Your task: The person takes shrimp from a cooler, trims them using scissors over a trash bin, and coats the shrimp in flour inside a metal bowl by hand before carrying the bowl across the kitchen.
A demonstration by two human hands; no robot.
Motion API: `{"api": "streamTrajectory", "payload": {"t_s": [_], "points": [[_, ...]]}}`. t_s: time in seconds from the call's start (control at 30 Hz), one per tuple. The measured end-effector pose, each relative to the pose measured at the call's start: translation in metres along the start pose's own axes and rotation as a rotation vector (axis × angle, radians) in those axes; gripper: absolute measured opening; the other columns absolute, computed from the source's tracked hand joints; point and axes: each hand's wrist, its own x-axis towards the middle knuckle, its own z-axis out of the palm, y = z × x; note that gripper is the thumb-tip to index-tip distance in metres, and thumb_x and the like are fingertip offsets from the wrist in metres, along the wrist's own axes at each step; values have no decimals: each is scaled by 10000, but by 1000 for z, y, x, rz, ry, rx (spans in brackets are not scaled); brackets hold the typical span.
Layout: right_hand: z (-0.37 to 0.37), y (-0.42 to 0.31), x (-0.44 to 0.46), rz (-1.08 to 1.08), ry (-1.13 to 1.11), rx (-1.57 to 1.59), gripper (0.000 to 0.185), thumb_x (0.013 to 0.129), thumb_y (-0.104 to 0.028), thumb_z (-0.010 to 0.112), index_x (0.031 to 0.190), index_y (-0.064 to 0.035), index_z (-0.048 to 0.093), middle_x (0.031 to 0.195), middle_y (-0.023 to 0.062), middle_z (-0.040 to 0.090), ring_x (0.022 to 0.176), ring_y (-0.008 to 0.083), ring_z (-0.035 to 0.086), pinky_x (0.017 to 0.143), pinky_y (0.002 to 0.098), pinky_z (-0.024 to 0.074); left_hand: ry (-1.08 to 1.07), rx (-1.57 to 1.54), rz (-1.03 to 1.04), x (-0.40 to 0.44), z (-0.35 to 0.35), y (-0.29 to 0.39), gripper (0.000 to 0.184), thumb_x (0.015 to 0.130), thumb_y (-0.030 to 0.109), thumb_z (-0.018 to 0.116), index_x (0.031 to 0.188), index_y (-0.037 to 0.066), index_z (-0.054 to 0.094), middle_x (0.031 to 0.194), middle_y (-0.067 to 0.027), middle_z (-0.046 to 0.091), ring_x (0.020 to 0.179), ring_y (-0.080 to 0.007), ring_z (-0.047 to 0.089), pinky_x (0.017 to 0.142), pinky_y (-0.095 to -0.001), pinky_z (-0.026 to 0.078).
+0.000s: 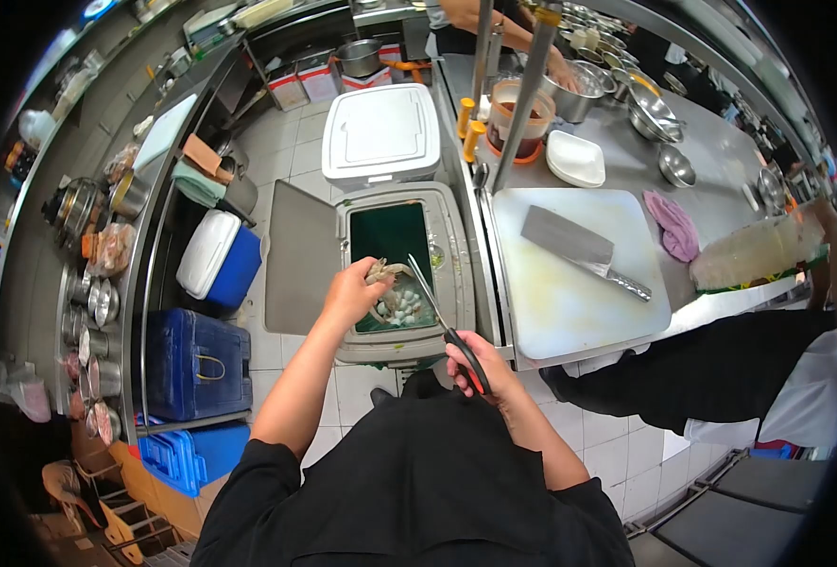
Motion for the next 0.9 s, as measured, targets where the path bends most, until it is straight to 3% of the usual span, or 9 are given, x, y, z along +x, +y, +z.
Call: {"api": "streamTrajectory", "payload": {"t_s": [0.3,0.4,0.57,0.7,0.8,0.87,0.9], "points": [[16,3,2,33,-4,-24,383,919,-322,650,1162,-65,501,701,30,563,497,83,511,375,214,393,48,-117,-42,-16,-1,-23,211,839,234,689,891,45,614,665,-70,614,520,-150,557,532,-320,439],[18,3,0,42,-1,-55,391,919,-329,649,1165,-64,500,697,29,562,493,79,507,374,210,391,49,-73,-31,-22,-2,-19,210,832,224,693,896,40,614,720,-92,636,595,-210,597,576,-346,456],[17,4,-1,56,-10,-72,399,917,-335,651,1167,-61,503,694,25,560,491,72,501,372,207,392,25,23,-10,-32,-4,-11,231,812,209,703,943,34,627,903,-139,655,850,-343,620,727,-416,477],[16,7,1,61,-18,-68,393,924,-327,645,1173,-60,502,693,25,560,481,68,494,369,209,391,7,45,-36,-37,-2,-9,245,807,210,705,969,40,634,913,-139,655,868,-343,619,750,-418,480],[15,12,2,50,0,-110,381,929,-321,639,1173,-62,502,692,26,561,469,68,489,367,208,389,48,81,26,-36,7,-23,252,812,210,706,977,35,635,860,-142,650,764,-301,646,683,-400,490],[14,14,1,39,13,-130,373,932,-318,637,1171,-65,504,692,27,562,461,68,485,365,207,388,76,-23,-56,-32,7,-24,242,835,217,704,989,45,631,808,-100,655,642,-194,655,552,-341,486],[13,15,0,32,16,-103,368,937,-318,627,1176,-66,505,704,27,567,478,73,496,377,209,393,80,-24,-57,-29,4,-22,242,835,217,704,989,45,631,808,-100,655,642,-194,655,552,-341,486]]}}
